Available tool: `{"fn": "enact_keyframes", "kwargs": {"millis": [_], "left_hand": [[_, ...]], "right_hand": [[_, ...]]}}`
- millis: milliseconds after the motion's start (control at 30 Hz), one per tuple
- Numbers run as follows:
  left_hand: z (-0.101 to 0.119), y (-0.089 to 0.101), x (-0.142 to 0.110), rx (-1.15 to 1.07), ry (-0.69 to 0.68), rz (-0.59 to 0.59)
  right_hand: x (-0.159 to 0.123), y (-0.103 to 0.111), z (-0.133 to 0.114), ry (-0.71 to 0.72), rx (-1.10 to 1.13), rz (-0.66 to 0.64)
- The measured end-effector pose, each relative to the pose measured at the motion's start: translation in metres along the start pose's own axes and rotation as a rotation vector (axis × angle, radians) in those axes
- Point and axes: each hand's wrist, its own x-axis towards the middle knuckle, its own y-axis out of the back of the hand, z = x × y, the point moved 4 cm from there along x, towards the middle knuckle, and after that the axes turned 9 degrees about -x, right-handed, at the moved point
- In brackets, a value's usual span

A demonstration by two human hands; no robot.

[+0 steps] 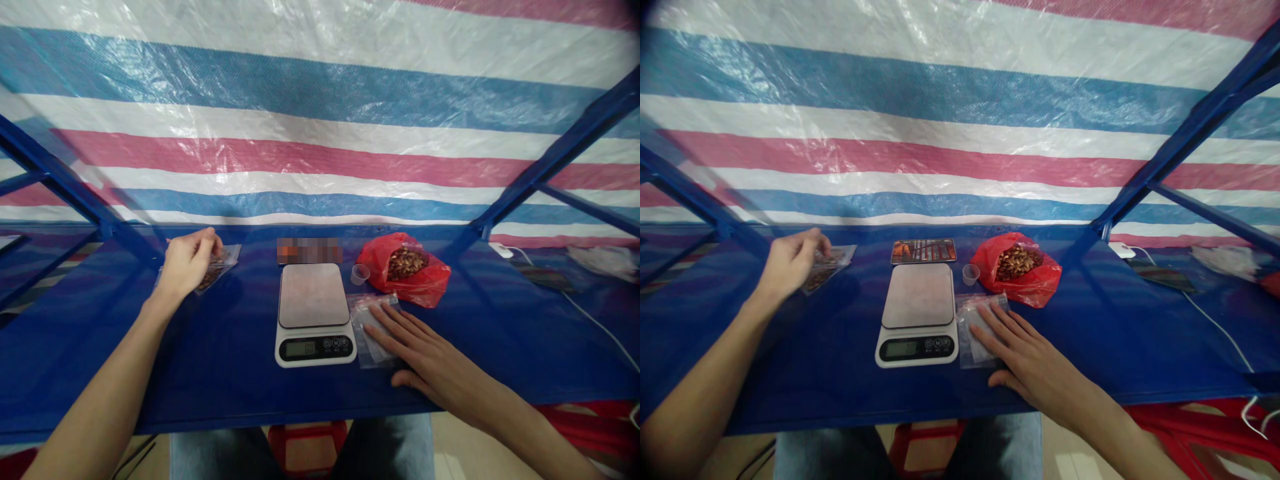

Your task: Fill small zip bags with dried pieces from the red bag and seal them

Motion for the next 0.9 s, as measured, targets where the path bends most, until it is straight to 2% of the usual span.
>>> {"fn": "enact_keyframes", "kwargs": {"millis": [67,167,300,400,500,600,733,900], "left_hand": [[-0.006,0.000,0.002,0.219,-0.052,-0.005],[-0.016,-0.003,0.005,0.321,-0.094,-0.037],[-0.036,-0.007,0.009,0.380,-0.107,-0.115],[-0.054,-0.016,0.010,0.402,-0.113,-0.228],[-0.069,-0.028,0.009,0.410,-0.077,-0.352],[-0.075,-0.037,0.007,0.396,-0.066,-0.433],[-0.070,-0.037,0.006,0.357,-0.091,-0.424],[-0.057,-0.033,0.004,0.364,-0.074,-0.413]], "right_hand": [[0.002,0.007,0.004,0.011,0.029,0.005],[0.018,0.033,0.014,-0.037,0.032,0.090],[0.064,0.071,0.024,-0.081,0.090,0.234],[0.103,0.085,0.033,-0.107,0.247,0.369],[0.128,0.076,0.047,-0.217,0.419,0.531],[0.131,0.052,0.057,-0.326,0.405,0.658],[0.122,0.023,0.052,-0.269,0.258,0.657],[0.119,0.013,0.045,-0.226,0.317,0.635]]}}
